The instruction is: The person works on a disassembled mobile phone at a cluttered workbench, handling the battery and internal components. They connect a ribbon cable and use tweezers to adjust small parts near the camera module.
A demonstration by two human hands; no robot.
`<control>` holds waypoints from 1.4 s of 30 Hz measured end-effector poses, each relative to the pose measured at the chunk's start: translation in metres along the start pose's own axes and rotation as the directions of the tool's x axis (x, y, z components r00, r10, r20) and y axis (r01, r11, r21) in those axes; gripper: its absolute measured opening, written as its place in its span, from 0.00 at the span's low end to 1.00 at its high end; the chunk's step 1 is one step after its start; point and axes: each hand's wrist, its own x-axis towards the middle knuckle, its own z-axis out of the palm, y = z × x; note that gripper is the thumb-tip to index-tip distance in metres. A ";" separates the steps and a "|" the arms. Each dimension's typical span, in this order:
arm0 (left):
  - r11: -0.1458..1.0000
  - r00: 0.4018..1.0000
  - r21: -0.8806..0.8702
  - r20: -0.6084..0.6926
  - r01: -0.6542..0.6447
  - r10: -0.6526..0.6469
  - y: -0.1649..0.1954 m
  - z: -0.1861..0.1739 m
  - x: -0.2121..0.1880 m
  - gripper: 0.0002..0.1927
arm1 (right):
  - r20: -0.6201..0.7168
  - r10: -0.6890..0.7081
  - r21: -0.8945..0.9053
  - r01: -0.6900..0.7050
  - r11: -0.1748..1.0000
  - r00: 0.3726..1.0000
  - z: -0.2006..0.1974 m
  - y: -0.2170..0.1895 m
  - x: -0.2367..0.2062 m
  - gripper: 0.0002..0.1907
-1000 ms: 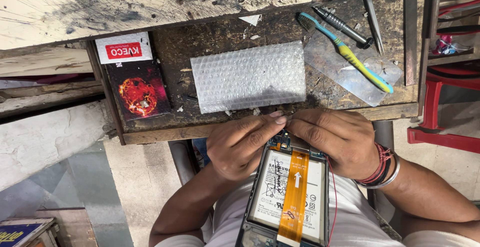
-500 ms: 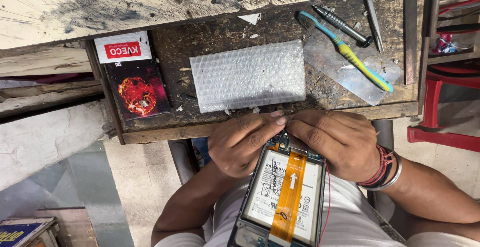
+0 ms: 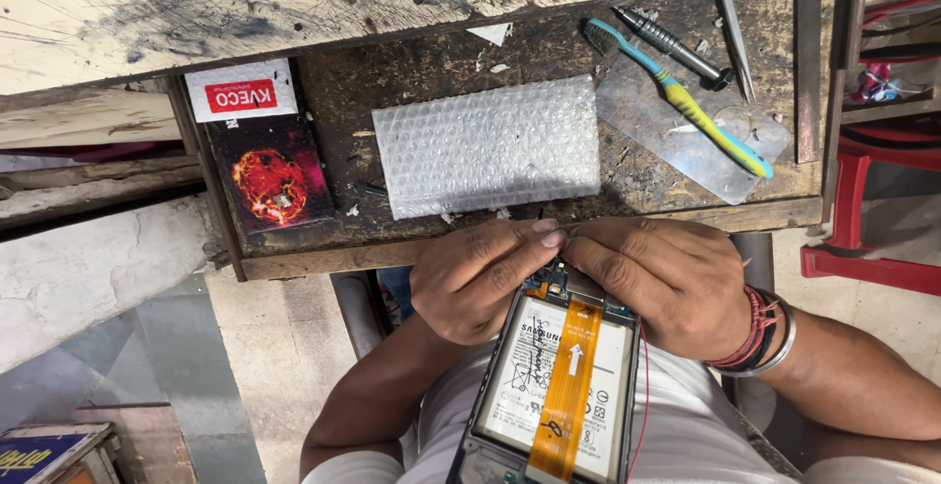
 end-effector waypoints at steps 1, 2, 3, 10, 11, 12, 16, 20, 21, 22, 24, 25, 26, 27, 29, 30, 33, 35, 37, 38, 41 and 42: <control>1.000 1.000 0.001 0.000 0.003 -0.003 0.000 0.000 0.000 0.14 | -0.003 -0.003 -0.002 0.003 1.000 1.000 0.000 0.000 0.001 0.17; 1.000 1.000 -0.006 0.006 0.013 -0.013 0.000 -0.001 0.001 0.14 | 0.001 -0.007 -0.019 0.007 1.000 1.000 -0.001 0.000 0.002 0.16; 1.000 1.000 -0.014 0.012 0.025 -0.024 0.000 -0.003 0.001 0.14 | 0.005 -0.009 -0.036 0.009 0.999 1.000 -0.002 0.000 0.003 0.16; 1.000 0.999 0.001 -0.016 0.029 -0.029 -0.002 0.000 0.006 0.13 | 0.004 0.041 -0.053 -0.041 0.998 0.999 -0.005 -0.002 0.010 0.16; 1.000 1.000 0.014 -0.009 0.024 -0.024 -0.002 -0.001 0.006 0.13 | 0.000 0.045 -0.046 -0.045 0.998 0.999 -0.005 -0.002 0.010 0.16; 0.999 1.000 0.028 -0.003 0.019 -0.019 -0.001 -0.002 0.006 0.12 | -0.003 0.048 -0.038 -0.048 0.998 0.999 -0.005 -0.002 0.010 0.16; 1.000 1.000 0.025 0.006 0.006 -0.006 -0.003 -0.002 0.007 0.12 | -0.004 0.066 -0.016 -0.066 0.998 0.998 -0.004 -0.001 0.009 0.16; 0.999 1.000 0.041 -0.021 0.001 0.000 -0.003 0.001 0.006 0.12 | -0.015 0.082 0.006 -0.082 0.997 0.997 -0.002 0.000 0.008 0.16; 0.999 1.000 0.040 -0.024 -0.001 0.002 -0.003 0.001 0.007 0.12 | -0.016 0.083 0.005 -0.083 0.997 0.996 -0.001 0.000 0.008 0.16; 0.999 1.000 0.039 -0.028 -0.003 0.004 -0.003 0.001 0.007 0.12 | -0.018 0.085 0.005 -0.085 0.996 0.996 -0.001 0.000 0.007 0.16; 0.999 1.000 0.050 -0.004 0.004 -0.004 -0.003 -0.001 0.006 0.11 | -0.027 0.074 0.006 -0.074 0.997 0.997 0.000 0.002 0.007 0.17; 0.998 1.000 0.056 0.008 0.008 -0.008 -0.003 -0.001 0.006 0.11 | -0.031 0.068 0.007 -0.068 0.998 0.997 0.000 0.002 0.007 0.18; 0.998 1.000 0.054 0.011 0.011 -0.012 -0.003 -0.001 0.006 0.11 | -0.031 0.069 0.008 -0.069 0.998 0.997 0.000 0.002 0.007 0.18; 0.999 1.000 0.052 0.015 0.014 -0.015 -0.003 -0.002 0.006 0.11 | -0.030 0.070 0.010 -0.069 0.998 0.997 0.000 0.002 0.007 0.18; 0.998 1.000 0.056 0.024 0.018 -0.019 -0.003 -0.003 0.006 0.11 | -0.031 0.071 0.019 -0.071 0.997 0.997 0.000 0.003 0.006 0.18; 0.998 0.999 0.062 0.030 0.019 -0.021 -0.002 -0.003 0.006 0.11 | -0.032 0.072 0.027 -0.071 0.997 0.997 0.000 0.003 0.006 0.19; 0.998 1.000 0.055 0.012 -0.013 0.012 -0.005 -0.002 0.007 0.12 | -0.037 0.106 0.073 -0.103 0.992 0.994 0.002 0.005 0.007 0.19; 0.995 0.998 0.073 -0.012 -0.065 0.066 -0.009 -0.001 0.010 0.12 | -0.045 0.151 0.115 -0.145 0.983 0.988 0.004 0.007 0.005 0.18; 0.983 0.990 0.123 -0.033 -0.135 0.141 -0.015 0.000 0.015 0.11 | -0.055 0.206 0.160 -0.195 0.968 0.977 0.007 0.010 0.002 0.18; 0.974 0.986 0.162 -0.035 -0.156 0.164 -0.017 0.000 0.017 0.11 | -0.058 0.247 0.199 -0.231 0.952 0.967 0.009 0.012 0.001 0.18; 0.936 0.975 0.281 -0.007 -0.210 0.221 -0.019 -0.008 0.025 0.10 | -0.033 0.392 0.372 -0.353 0.858 0.919 0.016 0.020 -0.007 0.20; 0.920 0.973 0.322 0.024 -0.225 0.230 -0.018 -0.014 0.027 0.10 | 0.001 0.453 0.462 -0.402 0.790 0.891 0.017 0.022 -0.010 0.21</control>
